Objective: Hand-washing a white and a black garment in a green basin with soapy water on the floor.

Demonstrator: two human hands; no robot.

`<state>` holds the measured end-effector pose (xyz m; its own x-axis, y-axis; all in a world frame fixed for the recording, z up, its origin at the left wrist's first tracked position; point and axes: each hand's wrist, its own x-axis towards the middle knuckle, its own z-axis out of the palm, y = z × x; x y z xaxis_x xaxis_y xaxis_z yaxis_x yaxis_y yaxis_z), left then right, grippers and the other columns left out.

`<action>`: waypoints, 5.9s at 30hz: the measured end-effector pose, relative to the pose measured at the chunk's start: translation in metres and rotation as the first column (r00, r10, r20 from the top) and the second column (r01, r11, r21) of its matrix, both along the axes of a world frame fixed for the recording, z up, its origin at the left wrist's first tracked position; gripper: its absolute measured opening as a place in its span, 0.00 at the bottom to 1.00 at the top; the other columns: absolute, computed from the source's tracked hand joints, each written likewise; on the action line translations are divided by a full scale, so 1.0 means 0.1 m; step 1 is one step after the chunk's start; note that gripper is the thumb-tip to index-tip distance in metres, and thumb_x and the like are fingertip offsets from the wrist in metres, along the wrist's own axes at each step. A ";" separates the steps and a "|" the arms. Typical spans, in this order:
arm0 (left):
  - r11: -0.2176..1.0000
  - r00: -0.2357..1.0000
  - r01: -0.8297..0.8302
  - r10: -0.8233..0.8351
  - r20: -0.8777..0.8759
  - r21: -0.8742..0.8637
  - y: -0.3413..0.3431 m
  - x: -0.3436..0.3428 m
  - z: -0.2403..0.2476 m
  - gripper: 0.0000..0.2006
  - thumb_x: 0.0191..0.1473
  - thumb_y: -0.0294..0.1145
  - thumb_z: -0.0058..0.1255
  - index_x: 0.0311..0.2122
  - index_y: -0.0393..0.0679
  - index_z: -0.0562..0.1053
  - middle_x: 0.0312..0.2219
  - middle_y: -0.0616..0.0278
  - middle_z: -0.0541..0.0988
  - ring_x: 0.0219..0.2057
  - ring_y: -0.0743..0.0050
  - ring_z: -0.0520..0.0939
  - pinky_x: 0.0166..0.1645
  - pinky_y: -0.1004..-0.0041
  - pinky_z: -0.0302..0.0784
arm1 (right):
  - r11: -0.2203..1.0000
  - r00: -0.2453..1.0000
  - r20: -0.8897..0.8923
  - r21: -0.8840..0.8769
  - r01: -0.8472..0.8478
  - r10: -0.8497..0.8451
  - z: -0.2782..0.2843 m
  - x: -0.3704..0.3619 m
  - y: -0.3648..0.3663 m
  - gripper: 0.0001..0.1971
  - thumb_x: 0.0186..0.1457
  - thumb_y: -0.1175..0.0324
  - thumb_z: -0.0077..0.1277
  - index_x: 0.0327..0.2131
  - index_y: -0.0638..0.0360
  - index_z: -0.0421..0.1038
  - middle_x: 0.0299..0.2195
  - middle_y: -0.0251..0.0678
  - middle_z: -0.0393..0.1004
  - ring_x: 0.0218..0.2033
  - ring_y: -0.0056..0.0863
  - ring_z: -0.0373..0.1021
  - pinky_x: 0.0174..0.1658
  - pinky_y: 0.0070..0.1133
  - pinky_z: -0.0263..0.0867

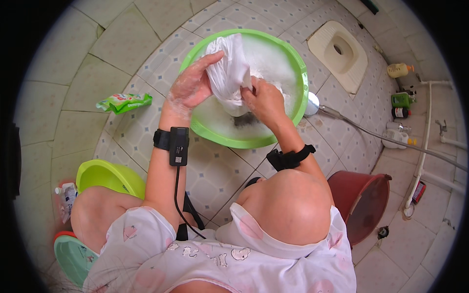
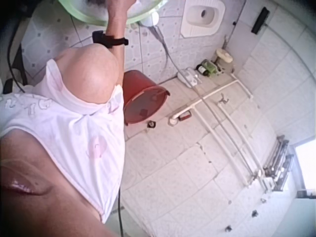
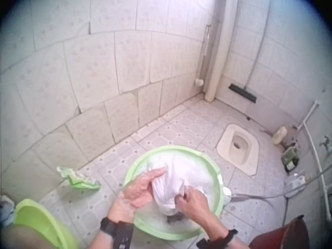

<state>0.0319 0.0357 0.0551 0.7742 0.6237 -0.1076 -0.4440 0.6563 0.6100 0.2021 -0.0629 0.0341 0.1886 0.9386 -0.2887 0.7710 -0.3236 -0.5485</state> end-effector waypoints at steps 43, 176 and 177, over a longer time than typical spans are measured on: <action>0.584 0.642 0.476 0.281 -0.713 0.658 -0.13 0.12 -0.32 0.27 0.49 0.39 0.61 0.53 0.39 0.69 0.46 0.55 0.77 0.49 0.67 0.76 0.54 0.71 0.70 | 0.599 0.136 -0.978 0.205 0.774 0.159 1.10 0.34 -0.19 0.10 0.61 0.62 0.46 0.39 0.57 0.71 0.34 0.29 0.73 0.38 0.21 0.70 0.45 0.23 0.64; 0.986 0.996 0.066 -0.056 0.073 -0.155 -0.14 0.15 -0.26 0.25 0.64 0.48 0.38 0.59 0.43 0.64 0.54 0.61 0.72 0.54 0.67 0.74 0.59 0.63 0.67 | 0.733 0.955 -0.137 0.615 0.290 -0.263 0.17 0.44 -0.06 0.12 0.57 0.65 0.51 0.40 0.64 0.73 0.33 0.35 0.76 0.35 0.20 0.72 0.41 0.20 0.67; 0.988 0.998 0.059 -0.054 0.037 -0.142 -0.14 0.17 -0.25 0.25 0.64 0.49 0.38 0.59 0.42 0.64 0.54 0.60 0.72 0.55 0.66 0.73 0.60 0.64 0.66 | 0.778 0.942 -0.285 0.545 0.312 -0.177 0.15 0.42 -0.09 0.13 0.58 0.65 0.51 0.41 0.63 0.73 0.33 0.34 0.76 0.35 0.20 0.71 0.42 0.20 0.67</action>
